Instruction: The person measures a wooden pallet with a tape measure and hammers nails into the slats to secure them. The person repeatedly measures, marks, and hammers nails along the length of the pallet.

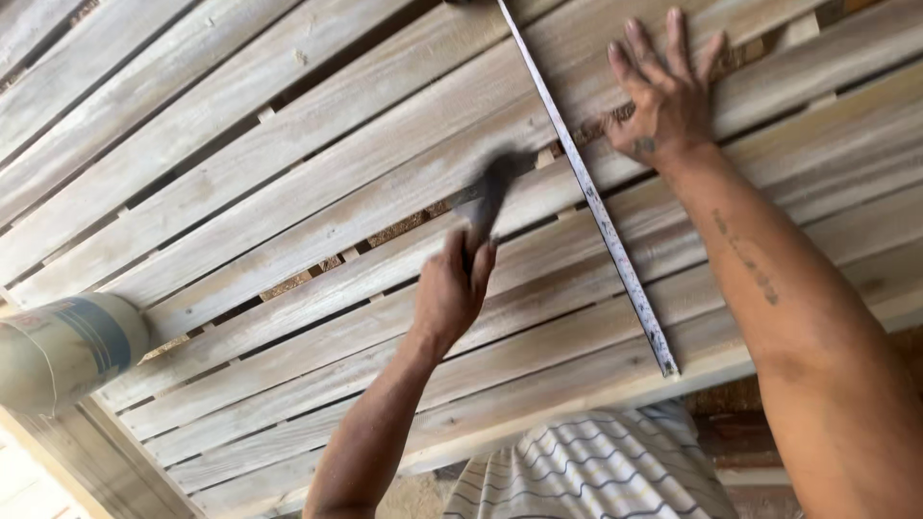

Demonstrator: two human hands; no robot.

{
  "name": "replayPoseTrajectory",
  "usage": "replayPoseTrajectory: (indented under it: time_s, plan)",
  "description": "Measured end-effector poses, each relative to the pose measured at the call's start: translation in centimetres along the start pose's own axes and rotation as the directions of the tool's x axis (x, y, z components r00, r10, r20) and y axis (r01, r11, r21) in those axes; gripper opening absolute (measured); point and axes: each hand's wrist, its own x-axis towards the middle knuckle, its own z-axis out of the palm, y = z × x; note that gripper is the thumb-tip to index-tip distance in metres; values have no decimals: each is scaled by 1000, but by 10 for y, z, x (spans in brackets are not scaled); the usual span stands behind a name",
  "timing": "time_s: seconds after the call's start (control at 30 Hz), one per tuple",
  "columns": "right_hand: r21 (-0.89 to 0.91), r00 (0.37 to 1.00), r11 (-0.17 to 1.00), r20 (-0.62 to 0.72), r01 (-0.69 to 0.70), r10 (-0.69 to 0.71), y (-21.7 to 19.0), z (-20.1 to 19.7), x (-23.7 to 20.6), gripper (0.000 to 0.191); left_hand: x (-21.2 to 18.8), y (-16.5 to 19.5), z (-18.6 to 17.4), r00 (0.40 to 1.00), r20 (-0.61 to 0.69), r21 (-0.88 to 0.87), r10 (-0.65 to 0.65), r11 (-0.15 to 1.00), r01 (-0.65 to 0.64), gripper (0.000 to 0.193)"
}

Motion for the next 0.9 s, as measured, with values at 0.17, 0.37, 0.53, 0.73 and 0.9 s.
replayPoseTrajectory:
  time_s: [0.17,0.37,0.53,0.73,0.9]
  plan:
    - [36,1000,999,-18,4,-4,1,3,-2,80,7,70,-45,825,-243,96,510,859,-503,26]
    - [3,1000,1000,-19,16,-16,4,4,-3,72,43,86,-30,999,22,188,33,982,-37,26]
    - [54,1000,999,-16,-6,7,3,2,-4,74,26,43,-5,955,-163,-31,247,966,-255,29]
    - [-1,1000,1000,-26,16,-16,1,2,3,74,35,67,-13,980,-112,42,166,986,-162,31]
    - [51,998,998,45,-39,36,-2,1,1,79,9,100,-32,833,-392,-58,390,894,-445,23]
